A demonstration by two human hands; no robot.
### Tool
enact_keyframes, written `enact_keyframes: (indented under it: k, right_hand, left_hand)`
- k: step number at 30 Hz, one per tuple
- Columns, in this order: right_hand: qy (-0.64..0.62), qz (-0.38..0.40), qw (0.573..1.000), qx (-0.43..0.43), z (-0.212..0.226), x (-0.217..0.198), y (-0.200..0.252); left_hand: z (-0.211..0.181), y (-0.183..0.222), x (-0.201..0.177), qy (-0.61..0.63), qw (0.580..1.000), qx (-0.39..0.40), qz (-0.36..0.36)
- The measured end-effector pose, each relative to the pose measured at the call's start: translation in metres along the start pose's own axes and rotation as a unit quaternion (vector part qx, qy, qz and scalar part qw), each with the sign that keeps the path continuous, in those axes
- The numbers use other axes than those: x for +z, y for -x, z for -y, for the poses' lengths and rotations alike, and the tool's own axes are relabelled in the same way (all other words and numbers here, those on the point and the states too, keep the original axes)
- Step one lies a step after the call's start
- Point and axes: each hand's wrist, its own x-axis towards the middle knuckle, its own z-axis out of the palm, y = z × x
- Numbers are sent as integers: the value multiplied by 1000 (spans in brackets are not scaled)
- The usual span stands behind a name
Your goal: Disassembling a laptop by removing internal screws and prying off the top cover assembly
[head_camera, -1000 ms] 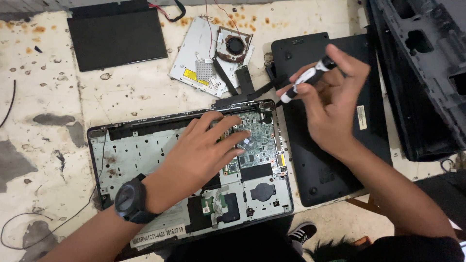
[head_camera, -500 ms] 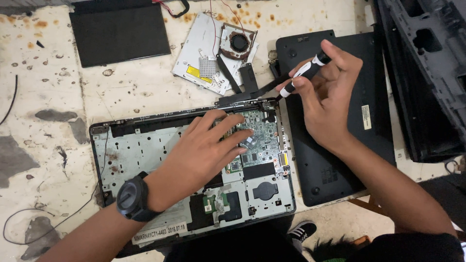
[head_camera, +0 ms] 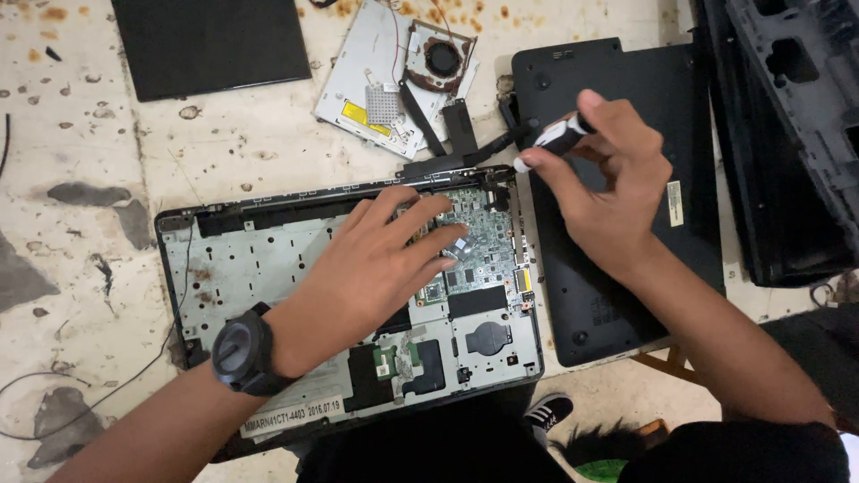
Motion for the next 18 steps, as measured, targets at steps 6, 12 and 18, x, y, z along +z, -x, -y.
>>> enact_keyframes:
  k: [6, 12, 18]
  right_hand:
    - [-135, 39, 990, -16, 9, -5, -6]
    - [-113, 47, 992, 26, 20, -3, -8]
    - [-55, 68, 996, 33, 31, -4, -15]
  left_hand:
    - [3, 2, 9, -13, 1000, 2, -12]
    - [2, 4, 8, -22, 1000, -2, 0]
    - [2, 5, 6, -26, 1000, 7, -7]
